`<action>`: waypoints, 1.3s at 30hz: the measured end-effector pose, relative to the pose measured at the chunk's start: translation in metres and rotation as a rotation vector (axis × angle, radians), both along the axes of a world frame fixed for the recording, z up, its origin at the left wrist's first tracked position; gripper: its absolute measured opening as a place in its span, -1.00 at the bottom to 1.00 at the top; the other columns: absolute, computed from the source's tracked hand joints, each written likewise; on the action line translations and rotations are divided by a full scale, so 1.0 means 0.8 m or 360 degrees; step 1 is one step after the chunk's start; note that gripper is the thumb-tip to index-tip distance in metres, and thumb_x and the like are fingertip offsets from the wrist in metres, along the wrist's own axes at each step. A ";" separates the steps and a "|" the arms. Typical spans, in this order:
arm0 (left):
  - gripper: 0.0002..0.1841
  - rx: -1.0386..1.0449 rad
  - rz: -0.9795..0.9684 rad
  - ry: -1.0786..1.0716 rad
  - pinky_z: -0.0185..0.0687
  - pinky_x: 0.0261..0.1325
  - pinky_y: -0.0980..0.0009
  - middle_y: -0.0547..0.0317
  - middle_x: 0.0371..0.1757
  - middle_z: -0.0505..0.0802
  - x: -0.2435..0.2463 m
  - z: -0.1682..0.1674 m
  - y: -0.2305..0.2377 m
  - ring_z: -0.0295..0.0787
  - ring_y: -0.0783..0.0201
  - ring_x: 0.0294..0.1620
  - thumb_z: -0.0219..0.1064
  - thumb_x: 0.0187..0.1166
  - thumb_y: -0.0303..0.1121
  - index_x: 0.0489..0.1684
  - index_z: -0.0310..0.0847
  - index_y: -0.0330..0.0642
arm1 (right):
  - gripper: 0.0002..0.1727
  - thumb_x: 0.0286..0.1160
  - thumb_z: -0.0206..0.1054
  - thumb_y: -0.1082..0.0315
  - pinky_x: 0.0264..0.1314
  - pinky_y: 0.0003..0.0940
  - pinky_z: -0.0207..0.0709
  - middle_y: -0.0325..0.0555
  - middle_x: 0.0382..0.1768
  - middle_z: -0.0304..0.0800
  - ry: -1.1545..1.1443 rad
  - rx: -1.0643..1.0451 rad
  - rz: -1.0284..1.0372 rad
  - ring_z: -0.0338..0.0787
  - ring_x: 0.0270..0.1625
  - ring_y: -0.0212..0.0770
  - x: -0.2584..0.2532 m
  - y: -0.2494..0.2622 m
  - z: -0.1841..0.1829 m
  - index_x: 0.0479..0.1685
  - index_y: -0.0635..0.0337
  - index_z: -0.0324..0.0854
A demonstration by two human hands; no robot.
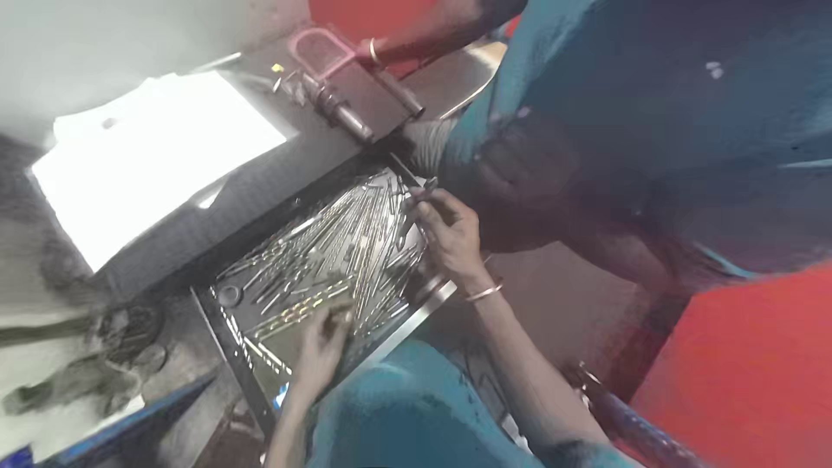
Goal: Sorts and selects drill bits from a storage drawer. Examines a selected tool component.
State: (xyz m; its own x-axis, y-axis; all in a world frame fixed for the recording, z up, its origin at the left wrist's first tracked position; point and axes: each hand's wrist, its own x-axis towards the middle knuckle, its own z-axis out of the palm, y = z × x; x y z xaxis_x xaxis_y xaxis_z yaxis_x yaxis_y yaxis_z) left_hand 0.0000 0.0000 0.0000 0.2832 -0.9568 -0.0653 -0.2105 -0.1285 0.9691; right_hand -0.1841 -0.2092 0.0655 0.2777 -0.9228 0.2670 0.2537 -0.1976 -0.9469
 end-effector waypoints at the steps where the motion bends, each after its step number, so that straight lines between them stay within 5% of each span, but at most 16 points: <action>1: -0.70 -0.0007 0.0003 0.0004 0.80 0.01 0.48 0.19 0.05 0.89 0.002 0.003 -0.003 0.84 0.45 -0.09 0.29 0.62 -0.42 0.25 0.67 -0.29 | -0.76 0.64 0.32 0.44 -0.08 -0.38 0.81 -0.08 0.02 0.86 0.0041 0.0039 0.0064 0.85 -0.19 -0.32 0.003 0.006 -0.002 0.18 0.27 0.71; 3: -0.61 -0.0069 -0.0010 0.0022 0.81 0.16 0.41 0.08 0.22 0.84 0.006 0.008 -0.012 0.84 0.38 0.08 0.33 0.59 -0.43 0.37 0.61 -0.34 | -0.75 0.63 0.33 0.45 -0.13 -0.39 0.80 -0.08 0.05 0.84 0.0113 0.0110 0.0230 0.83 -0.19 -0.32 0.009 0.022 -0.007 0.20 0.27 0.68; 7: -0.51 -0.0029 -0.0088 0.0109 0.83 0.25 0.25 0.05 0.35 0.79 0.011 0.011 -0.019 0.84 0.23 0.20 0.38 0.62 -0.26 0.51 0.53 -0.22 | -0.75 0.56 0.36 0.53 0.13 -0.26 0.80 -0.02 0.05 0.84 0.0201 0.0226 0.0563 0.85 0.02 -0.23 0.031 0.069 -0.028 0.17 0.32 0.67; 11: -0.48 0.0086 -0.0027 0.0144 0.78 0.26 0.40 0.18 0.18 0.86 0.007 0.005 -0.009 0.83 0.42 0.13 0.42 0.52 -0.33 0.49 0.55 -0.24 | -0.73 0.42 0.48 0.55 0.11 -0.36 0.80 -0.08 -0.07 0.89 0.0356 0.0373 0.0626 0.87 -0.04 -0.32 0.052 0.117 -0.044 0.10 0.34 0.73; 17: -0.69 0.0148 -0.0026 0.0032 0.73 0.18 0.54 0.21 0.02 0.88 0.004 -0.023 0.034 0.79 0.58 0.03 0.26 0.68 -0.29 0.18 0.70 -0.32 | -0.75 0.44 0.55 0.24 0.13 -0.37 0.74 -0.14 -0.01 0.88 0.0850 0.0043 0.0699 0.83 0.01 -0.35 0.059 0.147 -0.073 -0.02 0.18 0.85; 22: -0.65 0.0294 -0.0045 0.0013 0.70 0.30 0.46 0.21 0.15 0.86 0.010 -0.033 0.063 0.78 0.52 0.13 0.16 0.80 -0.24 0.36 0.63 -0.24 | -0.59 0.57 0.43 0.03 0.15 -0.40 0.71 -0.11 0.07 0.81 0.1159 0.0014 0.1009 0.79 0.02 -0.36 0.048 0.139 -0.083 0.23 0.08 0.80; 26: -0.60 0.0253 0.0023 0.0061 0.76 0.19 0.36 0.20 0.05 0.87 0.027 -0.042 0.075 0.81 0.41 0.03 0.07 0.83 -0.23 0.46 0.55 -0.26 | -0.71 0.71 0.30 0.13 0.16 -0.41 0.71 -0.19 -0.07 0.90 0.1222 -0.0069 0.1118 0.84 -0.04 -0.40 0.030 0.126 -0.096 0.02 0.09 0.86; 28: -0.58 0.0199 0.0064 0.0113 0.80 0.13 0.30 0.13 0.02 0.86 0.036 -0.043 0.078 0.83 0.33 -0.02 0.01 0.86 -0.22 0.47 0.48 -0.34 | -0.69 0.68 0.33 0.09 -0.04 -0.41 0.69 -0.22 -0.26 0.88 0.1321 -0.0115 0.1130 0.78 -0.25 -0.42 0.023 0.122 -0.096 -0.09 0.12 0.85; 33: -0.59 0.0225 0.0303 0.0213 0.80 -0.08 0.38 0.19 -0.12 0.83 0.049 -0.031 0.080 0.80 0.41 -0.22 -0.02 0.85 -0.23 0.40 0.47 -0.39 | -0.42 0.62 0.29 -0.19 -0.54 -0.37 0.32 -0.34 -0.75 0.40 0.1457 -0.0093 0.1016 0.40 -0.67 -0.41 0.014 0.118 -0.100 -0.59 0.11 0.57; 39: -0.71 0.0362 0.0626 0.0252 0.60 -0.29 0.53 0.33 -0.25 0.75 0.054 -0.021 0.083 0.62 0.53 -0.39 0.04 0.78 -0.35 0.20 0.58 -0.30 | -0.52 0.66 0.26 -0.13 -0.34 -0.21 0.58 -0.22 -0.51 0.70 0.1504 -0.0142 0.1155 0.65 -0.47 -0.30 0.013 0.112 -0.103 -0.27 0.12 0.77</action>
